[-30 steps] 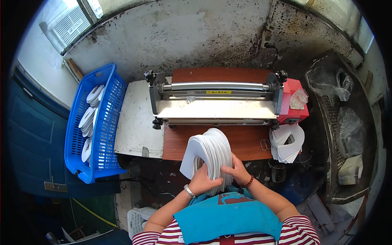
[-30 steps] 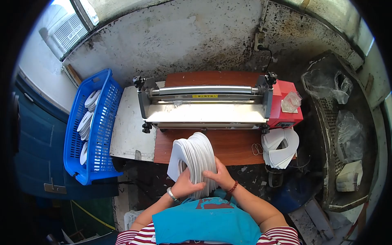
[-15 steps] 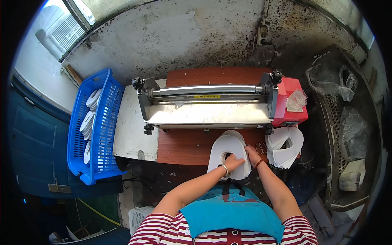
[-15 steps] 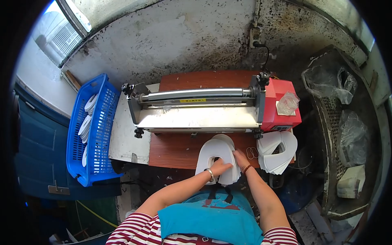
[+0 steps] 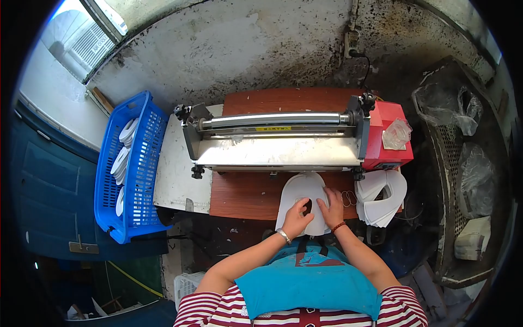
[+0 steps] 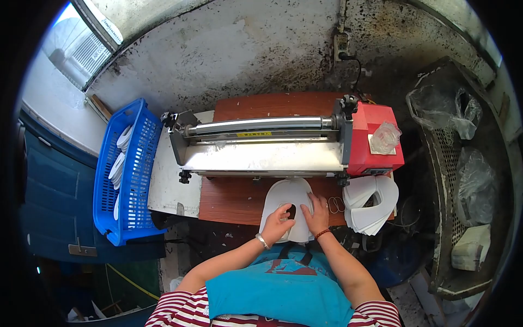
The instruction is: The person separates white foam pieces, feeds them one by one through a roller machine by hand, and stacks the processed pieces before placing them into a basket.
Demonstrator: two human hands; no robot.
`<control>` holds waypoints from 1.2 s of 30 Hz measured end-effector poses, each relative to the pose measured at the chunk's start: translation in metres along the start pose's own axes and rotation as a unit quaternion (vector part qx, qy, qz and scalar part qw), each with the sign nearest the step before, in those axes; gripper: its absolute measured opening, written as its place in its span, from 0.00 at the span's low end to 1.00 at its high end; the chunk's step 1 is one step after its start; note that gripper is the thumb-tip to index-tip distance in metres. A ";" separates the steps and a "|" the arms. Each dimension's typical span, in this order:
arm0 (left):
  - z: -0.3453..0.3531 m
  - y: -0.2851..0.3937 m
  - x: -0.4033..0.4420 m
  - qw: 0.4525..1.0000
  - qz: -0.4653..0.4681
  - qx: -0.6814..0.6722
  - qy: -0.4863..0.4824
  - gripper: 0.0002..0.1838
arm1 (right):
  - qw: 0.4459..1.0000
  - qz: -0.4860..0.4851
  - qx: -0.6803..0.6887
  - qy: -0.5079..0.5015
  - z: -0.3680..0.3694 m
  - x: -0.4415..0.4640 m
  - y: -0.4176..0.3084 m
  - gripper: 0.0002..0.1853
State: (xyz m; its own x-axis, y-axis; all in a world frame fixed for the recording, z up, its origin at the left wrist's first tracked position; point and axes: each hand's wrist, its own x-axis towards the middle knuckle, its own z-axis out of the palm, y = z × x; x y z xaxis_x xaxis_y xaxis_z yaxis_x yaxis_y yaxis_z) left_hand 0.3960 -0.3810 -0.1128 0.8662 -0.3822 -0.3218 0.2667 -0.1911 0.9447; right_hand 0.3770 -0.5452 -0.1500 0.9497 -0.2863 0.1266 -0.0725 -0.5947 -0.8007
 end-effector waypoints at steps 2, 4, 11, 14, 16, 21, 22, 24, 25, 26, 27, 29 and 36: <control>-0.023 0.007 -0.009 0.982 0.102 0.141 0.073 0.31 | 0.991 -0.088 -0.089 0.052 0.000 0.001 -0.004 0.24; -0.038 -0.002 -0.010 0.945 0.144 0.249 0.156 0.34 | 0.986 -0.099 -0.124 0.056 -0.002 0.001 -0.010 0.24; -0.064 -0.013 0.012 0.951 0.084 0.297 0.039 0.34 | 0.964 -0.137 -0.213 0.083 -0.005 0.002 -0.033 0.24; -0.067 -0.009 0.008 0.948 0.097 0.302 0.008 0.34 | 0.959 -0.142 -0.229 0.091 -0.002 0.001 -0.038 0.22; -0.070 -0.013 0.004 0.951 0.107 0.289 0.004 0.33 | 0.962 -0.141 -0.212 0.100 0.000 -0.001 -0.044 0.20; -0.075 -0.016 0.005 0.959 0.125 0.254 0.009 0.31 | 0.969 -0.164 -0.156 0.094 0.002 -0.003 -0.041 0.15; -0.076 -0.019 0.008 0.963 0.126 0.239 0.009 0.31 | 0.974 -0.169 -0.121 0.088 0.001 -0.003 -0.042 0.13; -0.079 -0.013 0.011 0.966 0.129 0.223 0.007 0.30 | 0.977 -0.175 -0.087 0.083 -0.002 -0.008 -0.050 0.10; -0.080 -0.010 0.012 0.966 0.123 0.227 0.003 0.28 | 0.994 -0.079 0.007 0.070 -0.003 -0.014 -0.056 0.08; -0.081 -0.007 0.012 0.966 0.117 0.231 0.000 0.27 | 0.993 0.017 0.103 0.056 -0.006 -0.017 -0.061 0.07; -0.083 -0.009 0.013 0.966 0.117 0.232 0.000 0.27 | 0.993 0.018 0.104 0.056 -0.009 -0.018 -0.065 0.07; -0.086 -0.016 0.017 0.967 0.130 0.219 0.010 0.26 | 0.944 0.085 0.293 0.128 -0.019 -0.019 -0.071 0.06; -0.091 -0.009 0.017 0.954 0.150 0.260 0.005 0.24 | 0.964 0.041 0.163 0.205 -0.111 -0.017 -0.141 0.07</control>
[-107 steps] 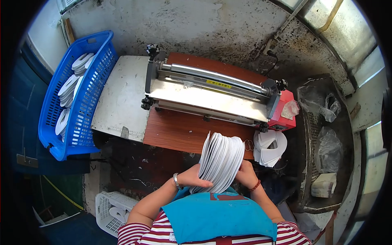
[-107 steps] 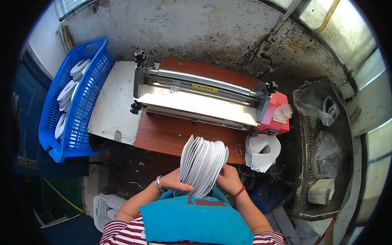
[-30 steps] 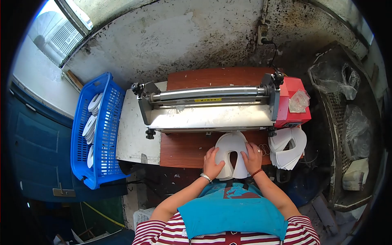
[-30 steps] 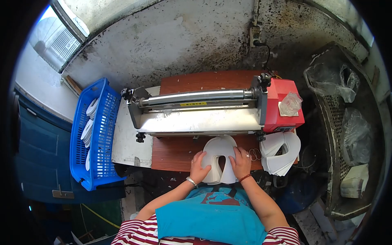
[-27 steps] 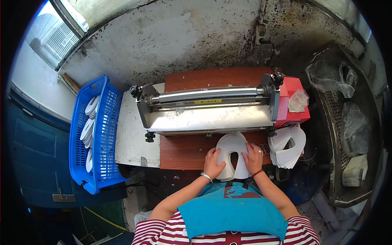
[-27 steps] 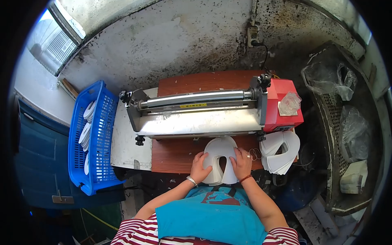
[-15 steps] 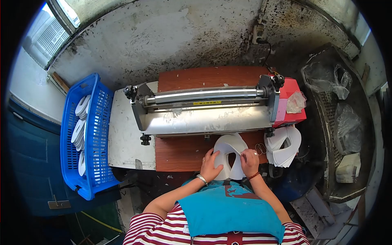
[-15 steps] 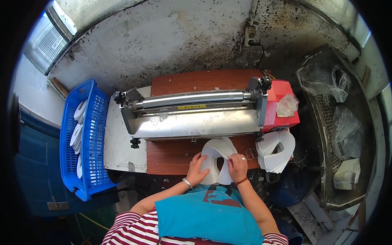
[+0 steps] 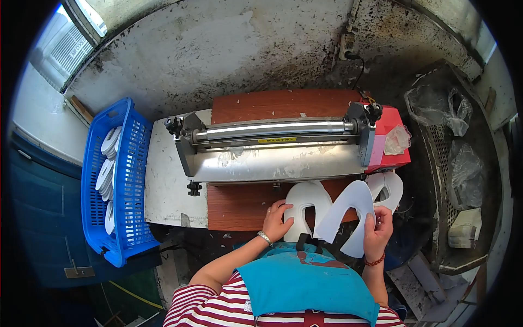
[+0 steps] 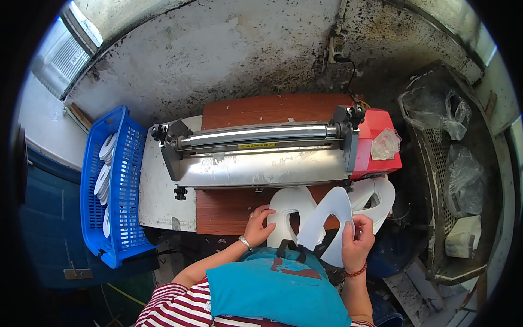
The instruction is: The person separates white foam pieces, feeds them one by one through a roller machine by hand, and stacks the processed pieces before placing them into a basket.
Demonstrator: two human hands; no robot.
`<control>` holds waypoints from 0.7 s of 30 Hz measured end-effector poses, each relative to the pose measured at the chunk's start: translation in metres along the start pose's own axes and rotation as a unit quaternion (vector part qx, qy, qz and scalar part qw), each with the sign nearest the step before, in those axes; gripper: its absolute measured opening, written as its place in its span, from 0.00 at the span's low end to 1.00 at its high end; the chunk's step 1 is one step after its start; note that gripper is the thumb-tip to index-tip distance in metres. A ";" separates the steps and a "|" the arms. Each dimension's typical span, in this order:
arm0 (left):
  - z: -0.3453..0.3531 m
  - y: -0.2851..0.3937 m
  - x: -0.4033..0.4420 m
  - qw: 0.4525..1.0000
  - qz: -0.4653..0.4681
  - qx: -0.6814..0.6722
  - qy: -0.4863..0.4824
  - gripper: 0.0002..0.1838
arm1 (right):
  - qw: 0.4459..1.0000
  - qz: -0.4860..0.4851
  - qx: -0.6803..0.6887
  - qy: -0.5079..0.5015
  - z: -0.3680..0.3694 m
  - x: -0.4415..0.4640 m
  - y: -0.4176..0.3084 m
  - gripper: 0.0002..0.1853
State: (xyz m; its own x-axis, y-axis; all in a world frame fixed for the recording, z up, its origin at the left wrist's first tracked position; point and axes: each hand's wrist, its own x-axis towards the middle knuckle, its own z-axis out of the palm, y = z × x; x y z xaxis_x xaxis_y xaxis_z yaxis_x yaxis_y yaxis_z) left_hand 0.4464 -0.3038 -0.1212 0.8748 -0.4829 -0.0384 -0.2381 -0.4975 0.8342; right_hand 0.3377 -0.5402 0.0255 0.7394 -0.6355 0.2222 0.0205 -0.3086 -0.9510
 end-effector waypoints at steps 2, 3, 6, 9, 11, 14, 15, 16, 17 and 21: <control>0.002 0.003 0.001 0.999 0.004 -0.037 0.006 0.21 | 0.982 -0.018 -0.176 -0.061 0.006 0.000 -0.019 0.08; 0.004 -0.001 0.003 0.999 0.003 -0.037 0.004 0.21 | 0.972 -0.080 -0.205 -0.080 0.022 0.000 -0.025 0.11; 0.014 -0.018 0.006 0.986 -0.022 -0.162 0.025 0.19 | 0.956 -0.036 -0.193 -0.219 0.078 -0.013 -0.004 0.21; 0.011 -0.021 0.012 0.967 -0.092 -0.234 0.030 0.18 | 0.939 0.005 -0.144 -0.313 0.112 -0.029 0.029 0.31; 0.005 -0.013 0.018 0.979 -0.103 -0.177 -0.001 0.19 | 0.896 -0.100 -0.171 -0.396 0.115 -0.035 0.048 0.30; 0.016 -0.017 0.021 0.988 -0.091 -0.109 0.054 0.18 | 0.905 -0.073 -0.114 -0.403 0.092 -0.025 0.043 0.21; 0.018 -0.017 0.029 0.992 -0.083 -0.067 0.061 0.18 | 0.913 -0.026 -0.073 -0.401 0.082 -0.013 0.033 0.16; 0.023 -0.022 0.033 0.990 -0.091 -0.071 0.080 0.16 | 0.937 -0.074 -0.052 -0.337 0.072 0.000 0.026 0.12; 0.024 -0.023 0.038 0.991 -0.079 -0.078 0.076 0.16 | 0.947 -0.111 -0.089 -0.287 0.056 0.019 0.019 0.11; 0.031 -0.029 0.045 0.991 -0.099 -0.066 0.056 0.14 | 0.948 -0.210 -0.238 -0.024 -0.011 0.116 0.007 0.08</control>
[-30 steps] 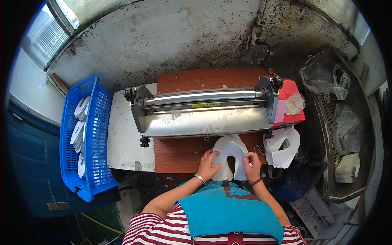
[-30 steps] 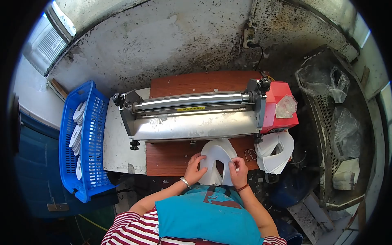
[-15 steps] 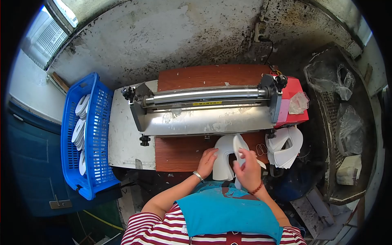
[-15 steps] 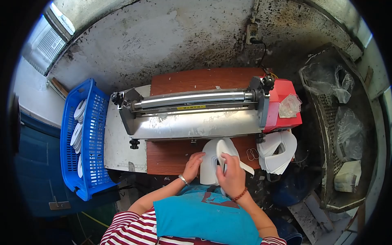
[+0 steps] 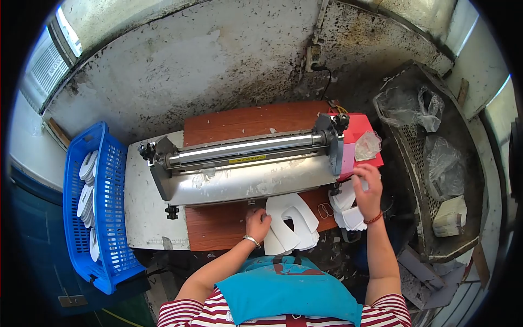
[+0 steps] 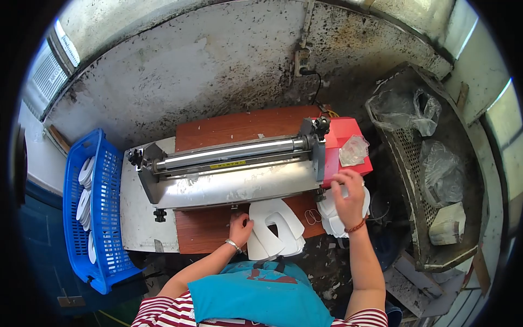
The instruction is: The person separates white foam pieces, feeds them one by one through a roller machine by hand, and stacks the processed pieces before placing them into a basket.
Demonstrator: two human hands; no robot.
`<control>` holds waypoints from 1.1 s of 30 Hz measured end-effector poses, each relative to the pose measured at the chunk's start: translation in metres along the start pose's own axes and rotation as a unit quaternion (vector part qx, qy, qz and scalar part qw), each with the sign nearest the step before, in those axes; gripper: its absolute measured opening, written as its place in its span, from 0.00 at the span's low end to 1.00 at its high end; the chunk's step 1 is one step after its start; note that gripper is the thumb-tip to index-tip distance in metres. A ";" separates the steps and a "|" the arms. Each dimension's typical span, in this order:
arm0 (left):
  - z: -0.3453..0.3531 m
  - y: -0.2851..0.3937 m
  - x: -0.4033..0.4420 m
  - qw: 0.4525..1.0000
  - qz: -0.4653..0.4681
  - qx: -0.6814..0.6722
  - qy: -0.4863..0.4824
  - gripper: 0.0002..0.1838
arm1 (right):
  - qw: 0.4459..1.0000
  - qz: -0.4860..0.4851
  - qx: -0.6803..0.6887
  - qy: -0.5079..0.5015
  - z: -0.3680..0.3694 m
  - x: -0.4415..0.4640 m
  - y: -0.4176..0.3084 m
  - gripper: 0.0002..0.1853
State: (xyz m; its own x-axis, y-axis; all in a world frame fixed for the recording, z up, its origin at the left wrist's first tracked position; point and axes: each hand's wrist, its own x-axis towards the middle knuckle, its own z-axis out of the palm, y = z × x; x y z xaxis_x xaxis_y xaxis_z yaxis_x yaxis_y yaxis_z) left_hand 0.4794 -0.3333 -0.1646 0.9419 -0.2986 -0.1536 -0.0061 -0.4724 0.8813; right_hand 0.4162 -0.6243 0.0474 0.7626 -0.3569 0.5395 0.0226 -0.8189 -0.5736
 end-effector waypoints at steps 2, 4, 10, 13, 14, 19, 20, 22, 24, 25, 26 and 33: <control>-0.008 0.018 -0.007 0.998 0.008 0.060 0.010 0.15 | 0.990 -0.037 -0.130 0.050 -0.024 0.037 0.032 0.08; -0.010 0.023 -0.012 0.988 0.091 0.109 0.059 0.13 | 0.980 -0.024 -0.197 0.032 -0.038 0.066 0.053 0.08; 0.000 0.008 -0.010 0.961 -0.067 -0.255 -0.088 0.06 | 0.919 0.062 -0.351 -0.169 -0.033 0.109 0.084 0.08; -0.006 0.005 0.000 0.966 -0.090 -0.208 -0.122 0.06 | 0.897 0.085 -0.375 -0.218 -0.024 0.118 0.097 0.09; -0.009 0.010 0.002 0.966 -0.090 -0.208 -0.121 0.06 | 0.880 0.092 -0.395 -0.247 -0.022 0.122 0.098 0.09; -0.017 0.015 0.011 0.988 -0.030 -0.093 -0.121 0.07 | 0.863 0.111 -0.432 -0.235 -0.020 0.134 0.087 0.09; -0.020 0.021 0.011 0.988 -0.031 -0.093 -0.122 0.07 | 0.874 0.108 -0.424 -0.211 -0.024 0.135 0.082 0.09; -0.028 0.033 0.011 0.990 0.004 0.069 -0.124 0.10 | 0.901 0.081 -0.397 -0.156 -0.031 0.132 0.076 0.11; -0.022 0.033 0.015 0.987 0.028 0.114 -0.109 0.10 | 0.950 0.006 -0.310 -0.047 -0.037 0.120 0.068 0.13; -0.021 0.030 0.011 0.981 0.054 0.158 -0.095 0.11 | 0.962 -0.040 -0.269 -0.019 -0.039 0.109 0.060 0.12; -0.021 0.033 0.010 0.979 0.049 0.164 -0.109 0.12 | 0.970 -0.088 -0.226 0.013 -0.039 0.101 0.052 0.11; -0.027 0.035 0.013 0.985 0.034 0.115 -0.124 0.18 | 0.954 0.182 0.106 -0.211 0.061 -0.072 -0.004 0.11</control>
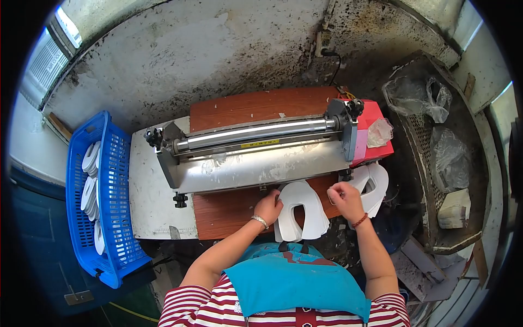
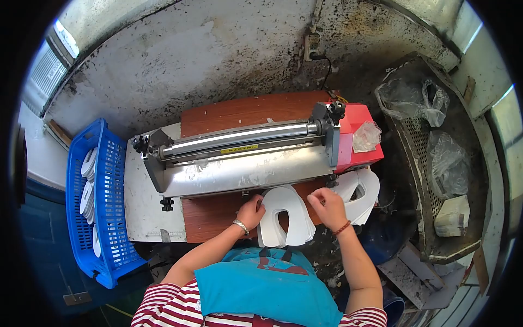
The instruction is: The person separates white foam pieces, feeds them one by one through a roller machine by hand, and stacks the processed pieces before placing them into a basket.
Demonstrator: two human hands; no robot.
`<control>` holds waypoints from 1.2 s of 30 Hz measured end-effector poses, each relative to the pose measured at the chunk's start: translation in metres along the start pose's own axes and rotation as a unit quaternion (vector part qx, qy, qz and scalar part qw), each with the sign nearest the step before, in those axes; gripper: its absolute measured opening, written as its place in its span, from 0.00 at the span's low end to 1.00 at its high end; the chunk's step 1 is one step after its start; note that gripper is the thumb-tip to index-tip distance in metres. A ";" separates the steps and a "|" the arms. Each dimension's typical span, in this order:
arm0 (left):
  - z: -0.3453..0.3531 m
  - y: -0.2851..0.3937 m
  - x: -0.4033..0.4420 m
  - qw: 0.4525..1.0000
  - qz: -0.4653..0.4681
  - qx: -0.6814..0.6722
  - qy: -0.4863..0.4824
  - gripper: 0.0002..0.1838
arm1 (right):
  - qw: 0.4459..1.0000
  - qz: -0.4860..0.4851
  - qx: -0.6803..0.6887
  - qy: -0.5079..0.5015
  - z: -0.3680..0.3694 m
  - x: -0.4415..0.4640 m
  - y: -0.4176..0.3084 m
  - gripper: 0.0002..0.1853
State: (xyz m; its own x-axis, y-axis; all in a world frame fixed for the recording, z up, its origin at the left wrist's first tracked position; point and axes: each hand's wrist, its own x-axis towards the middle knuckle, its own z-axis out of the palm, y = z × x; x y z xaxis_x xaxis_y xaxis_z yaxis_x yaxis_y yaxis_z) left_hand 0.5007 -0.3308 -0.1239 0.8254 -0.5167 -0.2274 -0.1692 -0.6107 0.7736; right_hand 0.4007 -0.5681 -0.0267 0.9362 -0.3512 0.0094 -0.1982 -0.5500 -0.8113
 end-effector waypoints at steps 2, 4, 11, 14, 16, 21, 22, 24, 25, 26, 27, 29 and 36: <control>-0.003 0.000 -0.006 0.997 -0.017 -0.074 -0.005 0.19 | 0.978 -0.044 -0.201 0.018 0.045 -0.020 0.019 0.23; -0.006 -0.001 -0.013 0.997 -0.017 -0.071 -0.010 0.20 | 0.976 -0.003 -0.219 0.003 0.080 -0.034 0.036 0.30; -0.068 0.028 -0.039 0.975 0.205 0.082 -0.002 0.18 | 0.958 0.047 -0.258 0.119 0.111 -0.051 0.036 0.34; -0.115 0.056 -0.021 0.923 0.362 0.069 0.114 0.16 | 0.947 0.035 -0.291 0.128 0.115 -0.053 0.029 0.33; -0.151 0.076 0.000 0.896 0.388 0.115 0.182 0.18 | 0.947 0.038 -0.283 0.146 0.114 -0.052 0.021 0.31; -0.178 0.065 0.095 0.875 0.308 0.309 0.211 0.18 | 0.943 0.039 -0.264 0.199 0.116 -0.053 0.014 0.24; -0.176 0.064 0.112 0.881 0.266 0.359 0.159 0.18 | 0.966 0.078 -0.169 0.180 0.116 -0.056 0.013 0.22; -0.171 0.085 0.126 0.885 0.254 0.378 0.096 0.19 | 0.982 0.102 -0.025 0.159 0.111 -0.061 0.000 0.17; -0.165 0.095 0.131 0.886 0.236 0.397 0.036 0.21 | 0.980 0.106 -0.025 0.163 0.106 -0.065 -0.006 0.17; -0.158 0.103 0.138 0.894 0.244 0.375 0.022 0.22 | 0.981 0.126 0.053 0.137 0.100 -0.069 -0.011 0.17; -0.151 0.111 0.144 0.893 0.248 0.374 0.019 0.22 | 0.975 0.144 0.130 0.109 0.095 -0.073 -0.014 0.16; -0.137 0.129 0.156 0.906 0.244 0.346 -0.022 0.22 | 0.971 0.141 0.168 0.095 0.081 -0.080 -0.025 0.16; -0.085 0.171 0.189 0.890 0.298 0.341 -0.059 0.25 | 0.894 0.075 0.415 0.150 0.035 -0.070 -0.065 0.22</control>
State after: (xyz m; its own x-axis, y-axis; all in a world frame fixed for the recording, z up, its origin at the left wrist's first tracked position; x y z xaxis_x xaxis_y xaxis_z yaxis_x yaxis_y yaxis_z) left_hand 0.6734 -0.4820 0.0159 0.4243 -0.9054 0.0105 -0.8783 -0.4088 0.2478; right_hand 0.3584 -0.4811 0.0051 0.7726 -0.6299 -0.0798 0.0855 0.2277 -0.9700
